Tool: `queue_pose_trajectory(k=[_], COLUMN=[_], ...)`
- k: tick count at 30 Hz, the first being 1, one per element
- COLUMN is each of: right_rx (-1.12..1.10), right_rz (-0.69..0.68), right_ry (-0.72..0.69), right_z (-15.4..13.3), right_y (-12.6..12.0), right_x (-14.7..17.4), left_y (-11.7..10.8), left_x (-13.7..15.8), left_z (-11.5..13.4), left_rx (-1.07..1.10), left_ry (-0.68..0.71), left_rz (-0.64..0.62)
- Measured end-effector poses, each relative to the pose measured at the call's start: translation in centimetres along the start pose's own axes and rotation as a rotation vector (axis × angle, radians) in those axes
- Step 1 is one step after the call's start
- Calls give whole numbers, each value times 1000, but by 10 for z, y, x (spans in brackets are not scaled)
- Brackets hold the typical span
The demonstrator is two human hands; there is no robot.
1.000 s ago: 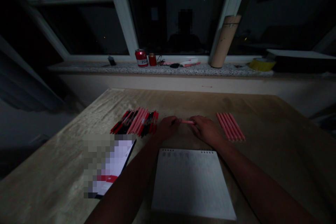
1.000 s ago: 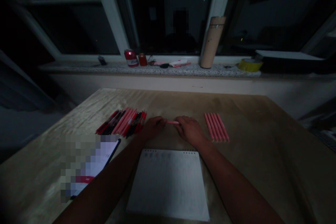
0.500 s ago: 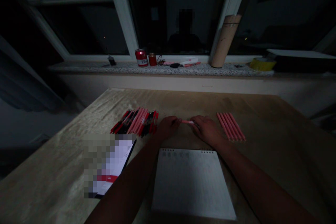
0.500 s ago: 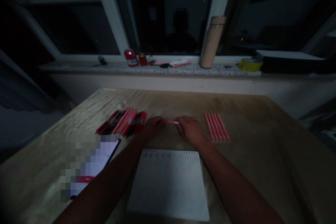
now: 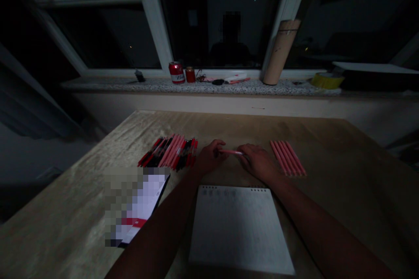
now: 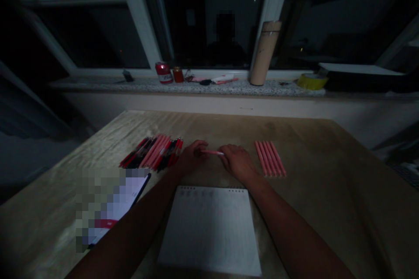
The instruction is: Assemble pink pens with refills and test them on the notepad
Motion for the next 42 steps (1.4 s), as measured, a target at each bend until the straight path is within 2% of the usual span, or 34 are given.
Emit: queue_pose_trajectory(k=[5, 13, 42], right_rx=[3, -5, -29], right_rz=[-7, -12, 36], right_ry=[-11, -14, -51], right_z=[0, 0, -5], right_y=[2, 1, -4], right_x=[0, 0, 0], left_y=[0, 1, 4], left_x=[-1, -2, -2], left_z=[3, 0, 2], left_rx=[-75, -96, -177], left_ry=[26, -33, -33], left_rz=[-15, -20, -56])
Point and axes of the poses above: each hand's wrist, its own x-axis away from the middle knuckle, its own y-axis out of the palm, z = x × y, the point moved 10 cm from there along -x, towards the middle knuckle, and after that the axes turned 8 degrees about x, right-handed, at the moved point
